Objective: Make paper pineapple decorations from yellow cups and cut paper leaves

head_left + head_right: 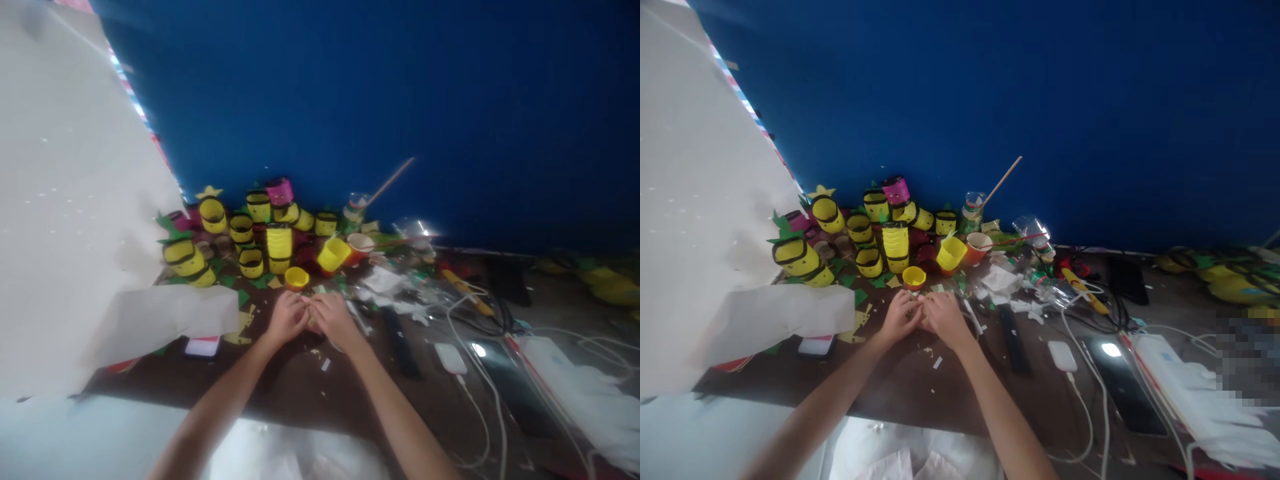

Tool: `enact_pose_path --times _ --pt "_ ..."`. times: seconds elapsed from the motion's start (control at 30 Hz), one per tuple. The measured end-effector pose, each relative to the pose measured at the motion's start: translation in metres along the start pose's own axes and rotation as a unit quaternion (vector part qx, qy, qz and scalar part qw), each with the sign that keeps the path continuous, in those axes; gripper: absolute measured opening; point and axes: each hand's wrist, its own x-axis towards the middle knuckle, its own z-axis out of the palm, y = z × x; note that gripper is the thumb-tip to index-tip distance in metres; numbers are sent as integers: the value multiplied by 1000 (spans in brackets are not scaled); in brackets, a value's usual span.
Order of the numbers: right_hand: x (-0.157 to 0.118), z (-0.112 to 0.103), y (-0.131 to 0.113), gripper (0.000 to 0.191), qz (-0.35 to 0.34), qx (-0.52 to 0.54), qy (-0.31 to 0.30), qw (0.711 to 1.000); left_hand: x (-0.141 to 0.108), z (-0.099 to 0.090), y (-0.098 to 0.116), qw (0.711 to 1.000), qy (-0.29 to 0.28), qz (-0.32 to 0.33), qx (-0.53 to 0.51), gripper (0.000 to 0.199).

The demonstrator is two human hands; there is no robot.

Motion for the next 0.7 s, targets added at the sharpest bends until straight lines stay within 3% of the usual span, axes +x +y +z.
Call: enact_pose_path --times 0.3,0.7 --pt "0 1 0 27 14 21 7 1000 0 -1 1 1000 2 -7 -11 19" --pt "-9 -2 2 18 73 64 64 993 3 -4 7 997 3 -41 -63 18"
